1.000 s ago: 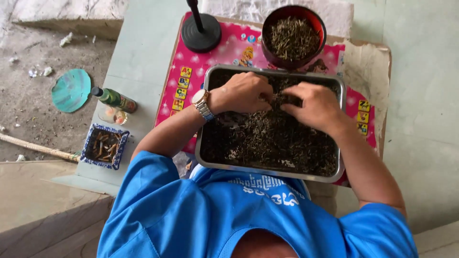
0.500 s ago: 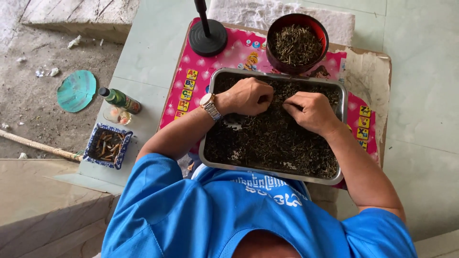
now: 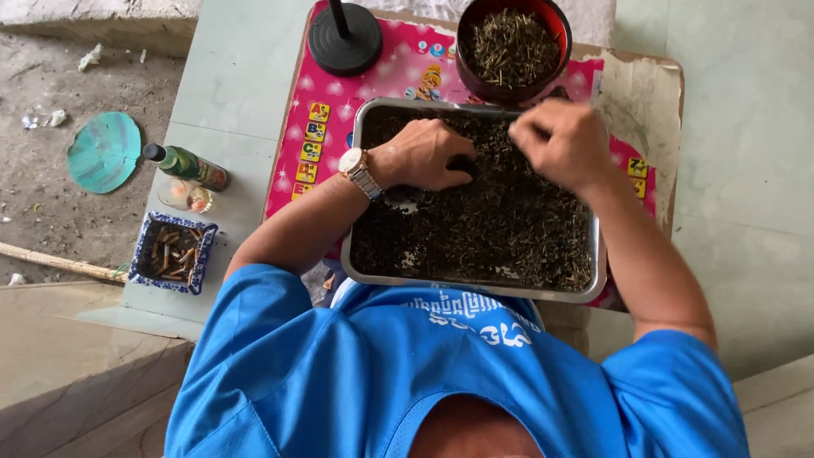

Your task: Manually sorting through a tray of dried tea leaves to remove stems and debris by hand.

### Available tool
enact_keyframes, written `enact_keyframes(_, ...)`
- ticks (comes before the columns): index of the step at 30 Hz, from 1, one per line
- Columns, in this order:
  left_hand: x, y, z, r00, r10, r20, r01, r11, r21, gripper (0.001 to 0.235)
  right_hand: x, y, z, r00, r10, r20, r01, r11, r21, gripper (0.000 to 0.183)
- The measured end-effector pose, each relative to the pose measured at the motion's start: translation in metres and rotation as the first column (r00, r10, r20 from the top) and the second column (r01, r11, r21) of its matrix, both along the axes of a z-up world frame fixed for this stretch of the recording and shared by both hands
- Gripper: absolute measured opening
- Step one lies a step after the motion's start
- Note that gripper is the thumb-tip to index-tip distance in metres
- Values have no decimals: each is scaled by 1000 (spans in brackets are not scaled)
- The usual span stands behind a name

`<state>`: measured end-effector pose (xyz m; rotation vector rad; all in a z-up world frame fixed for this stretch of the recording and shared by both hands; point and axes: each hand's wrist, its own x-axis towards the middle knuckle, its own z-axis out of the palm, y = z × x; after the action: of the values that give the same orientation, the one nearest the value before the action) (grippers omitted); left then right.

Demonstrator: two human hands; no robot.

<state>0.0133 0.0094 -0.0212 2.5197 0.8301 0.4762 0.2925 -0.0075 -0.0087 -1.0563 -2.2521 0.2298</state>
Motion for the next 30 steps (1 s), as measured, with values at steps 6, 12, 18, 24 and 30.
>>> enact_keyframes(6, 0, 1, 1, 997, -83, 0, 82, 987, 135, 28, -9, 55, 54, 1000, -18, 16, 18, 1000, 8, 18)
enact_keyframes(12, 1, 7, -14, 996, 25, 85, -42, 978, 207, 6, -7, 16, 41, 981, -97, 166, 75, 988, 134, 6)
enact_keyframes(18, -1, 17, -14, 970, 115, 215, -166, 957, 238, 11, -15, -7, 3, 957, -13, 291, 11, 1000, 6, 25)
enact_keyframes(24, 9, 15, -12, 973, 219, 73, -230, 950, 212, 11, -19, -9, -11, 916, -57, 397, 69, 997, -17, 26)
enact_keyframes(30, 20, 16, -15, 968, 236, -90, -228, 970, 83, 16, -24, -12, -11, 943, 41, 331, -18, 997, -71, 12)
